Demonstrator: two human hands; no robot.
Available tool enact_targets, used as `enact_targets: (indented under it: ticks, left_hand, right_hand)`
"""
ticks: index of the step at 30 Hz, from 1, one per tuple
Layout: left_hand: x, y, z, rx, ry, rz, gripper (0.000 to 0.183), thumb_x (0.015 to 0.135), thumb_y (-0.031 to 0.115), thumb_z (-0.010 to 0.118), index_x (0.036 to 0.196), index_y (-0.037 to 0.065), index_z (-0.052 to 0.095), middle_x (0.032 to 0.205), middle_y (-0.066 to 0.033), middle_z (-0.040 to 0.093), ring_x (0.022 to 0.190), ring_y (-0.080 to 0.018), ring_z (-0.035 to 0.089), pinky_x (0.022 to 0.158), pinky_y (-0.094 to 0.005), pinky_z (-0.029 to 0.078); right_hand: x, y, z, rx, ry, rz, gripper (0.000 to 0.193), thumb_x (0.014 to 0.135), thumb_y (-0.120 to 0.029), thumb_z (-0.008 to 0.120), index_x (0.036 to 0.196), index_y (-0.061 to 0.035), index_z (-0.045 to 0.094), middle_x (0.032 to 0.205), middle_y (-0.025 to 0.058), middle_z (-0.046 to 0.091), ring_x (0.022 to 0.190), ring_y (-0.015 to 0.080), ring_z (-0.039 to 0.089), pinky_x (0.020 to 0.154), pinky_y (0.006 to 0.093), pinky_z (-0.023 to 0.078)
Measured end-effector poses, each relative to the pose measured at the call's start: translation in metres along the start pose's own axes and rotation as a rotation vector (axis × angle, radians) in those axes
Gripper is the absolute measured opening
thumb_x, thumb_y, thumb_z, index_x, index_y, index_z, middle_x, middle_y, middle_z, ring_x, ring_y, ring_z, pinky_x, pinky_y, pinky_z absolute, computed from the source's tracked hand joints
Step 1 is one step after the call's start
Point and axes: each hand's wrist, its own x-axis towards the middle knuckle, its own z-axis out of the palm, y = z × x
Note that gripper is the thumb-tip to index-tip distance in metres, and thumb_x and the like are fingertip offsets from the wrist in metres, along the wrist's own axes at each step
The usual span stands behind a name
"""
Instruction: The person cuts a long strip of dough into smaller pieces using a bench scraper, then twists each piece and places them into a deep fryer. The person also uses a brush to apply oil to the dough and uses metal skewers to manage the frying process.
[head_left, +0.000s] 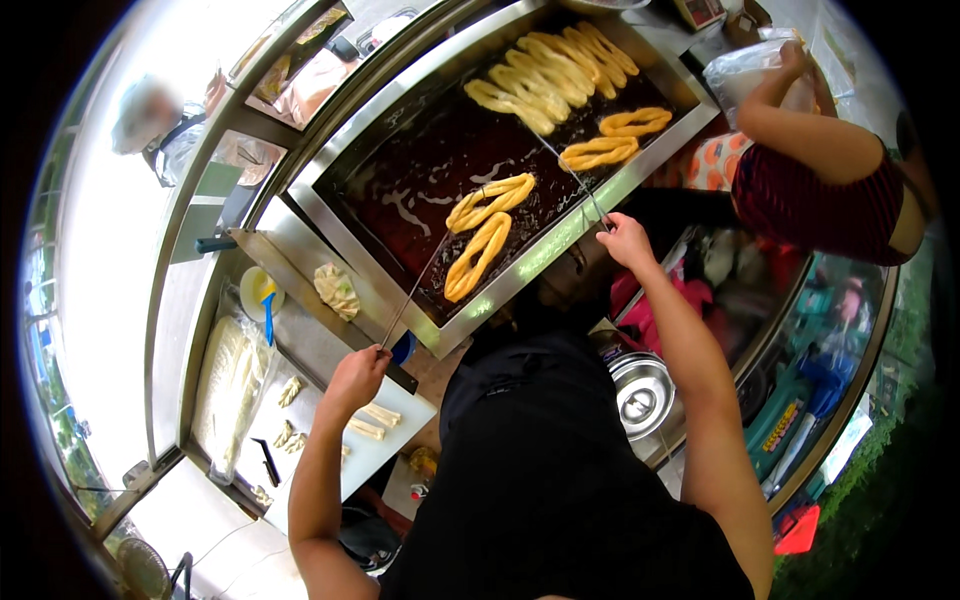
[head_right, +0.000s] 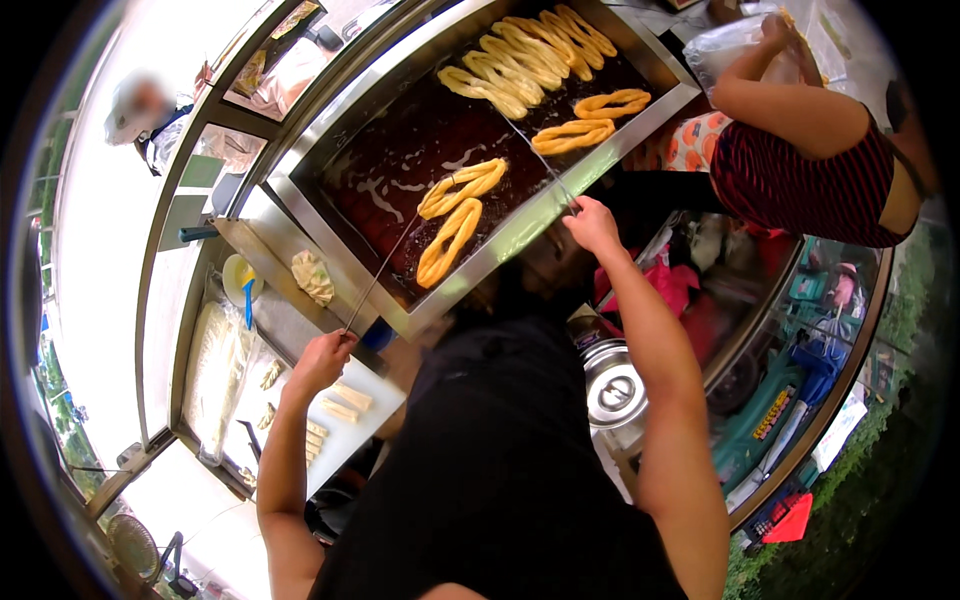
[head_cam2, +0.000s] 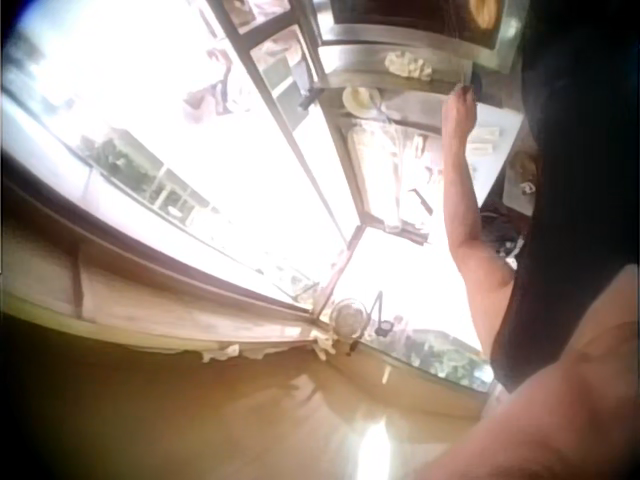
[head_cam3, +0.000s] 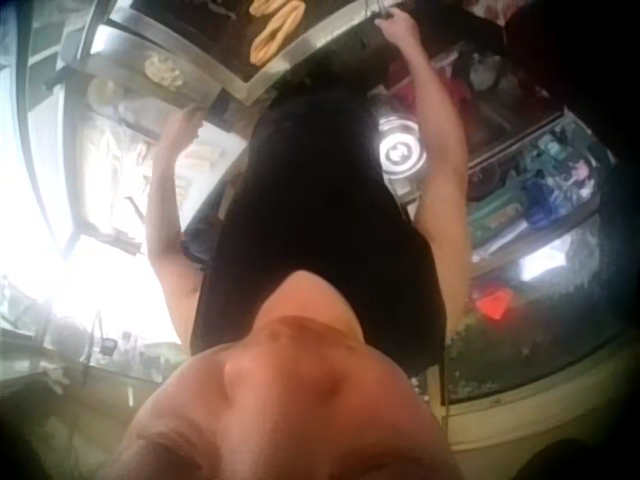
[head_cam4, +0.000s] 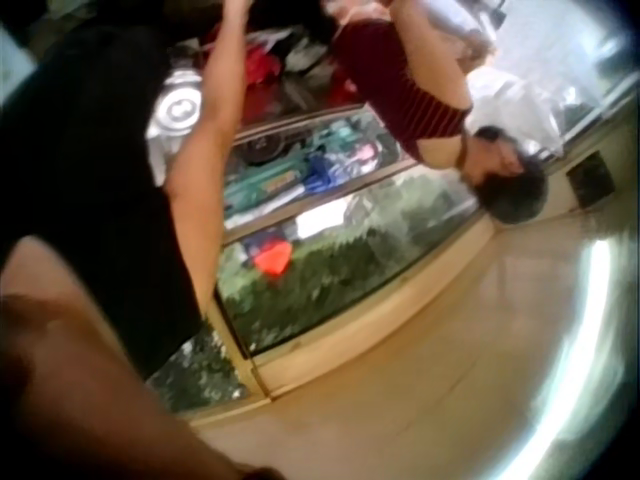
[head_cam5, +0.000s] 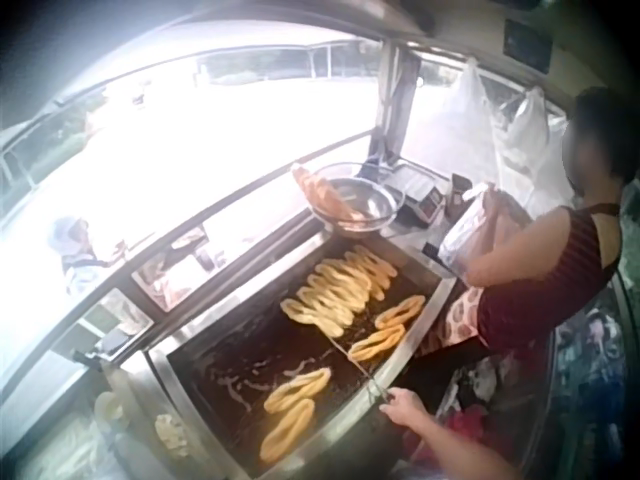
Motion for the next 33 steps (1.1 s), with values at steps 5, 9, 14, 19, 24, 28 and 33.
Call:
enact_targets:
  ticks: [5,9,14,19,24,28,33]
  left_hand:
    - [0.029,-0.017,0.017,-0.02,-0.07,-0.006,0.025,0.097,0.021,0.049,0.102,0.001,0.062,0.076,-0.0126,0.064,0.064,-0.0258,0.063,0.058,-0.038,0.05]
    - [0.029,-0.032,-0.022,-0.821,-0.505,-0.263,0.023,0.099,0.019,0.049,0.106,0.002,0.061,0.076,-0.0085,0.063,0.059,-0.0168,0.06,0.047,-0.0294,0.047]
    - [0.016,-0.055,-0.044,-1.164,-0.544,-0.353,0.022,0.1,0.016,0.047,0.11,0.0,0.058,0.074,-0.0071,0.061,0.052,-0.0133,0.054,0.043,-0.0269,0.043]
    - [0.025,-0.032,-0.041,-0.591,-0.232,-0.345,0.024,0.097,0.02,0.049,0.106,0.001,0.061,0.076,-0.0061,0.062,0.057,-0.0138,0.059,0.044,-0.0277,0.046]
    - [0.035,0.033,-0.026,-0.422,-0.146,-0.243,0.026,0.096,0.021,0.051,0.11,0.003,0.063,0.077,-0.0058,0.062,0.057,-0.0141,0.059,0.05,-0.0276,0.047]
    - [0.066,0.076,0.01,-0.349,-0.193,0.026,0.029,0.096,0.024,0.052,0.109,0.001,0.064,0.074,-0.0102,0.063,0.065,-0.0208,0.061,0.061,-0.0334,0.05]
    - [0.138,0.12,0.055,-0.111,-0.066,0.334,0.031,0.095,0.025,0.05,0.101,-0.001,0.065,0.083,-0.0231,0.066,0.078,-0.0366,0.066,0.071,-0.0455,0.051]
  right_hand:
    - [0.005,-0.006,-0.002,0.03,-0.009,0.023,0.035,0.07,-0.023,0.069,0.101,-0.0044,0.068,0.086,0.0159,0.067,0.082,0.0328,0.065,0.076,0.0399,0.053]
    - [0.008,-0.001,-0.001,0.025,0.031,0.004,0.036,0.07,-0.023,0.069,0.1,-0.0046,0.068,0.084,0.0162,0.066,0.081,0.0328,0.065,0.075,0.0402,0.053]
    - [0.011,-0.013,-0.002,0.022,0.02,0.022,0.035,0.07,-0.022,0.069,0.1,-0.0044,0.068,0.084,0.0161,0.067,0.081,0.0324,0.066,0.075,0.0402,0.053]
    - [0.028,-0.004,-0.008,0.019,0.085,-0.009,0.041,0.069,-0.023,0.075,0.103,-0.0005,0.068,0.076,0.0124,0.065,0.07,0.0225,0.064,0.069,0.0335,0.051]
    - [0.047,0.008,-0.027,-0.048,0.085,0.011,0.04,0.069,-0.022,0.075,0.102,-0.0005,0.068,0.077,0.012,0.065,0.069,0.0215,0.064,0.068,0.0323,0.051]
    - [0.059,-0.002,-0.044,-0.026,0.018,0.119,0.042,0.071,-0.033,0.075,0.105,-0.0092,0.07,0.104,0.0177,0.068,0.099,0.0354,0.064,0.086,0.0415,0.051]
    - [0.077,0.001,-0.06,-0.114,0.092,0.049,0.041,0.069,-0.024,0.075,0.105,-0.0059,0.07,0.092,0.0165,0.068,0.089,0.0303,0.066,0.08,0.038,0.052]
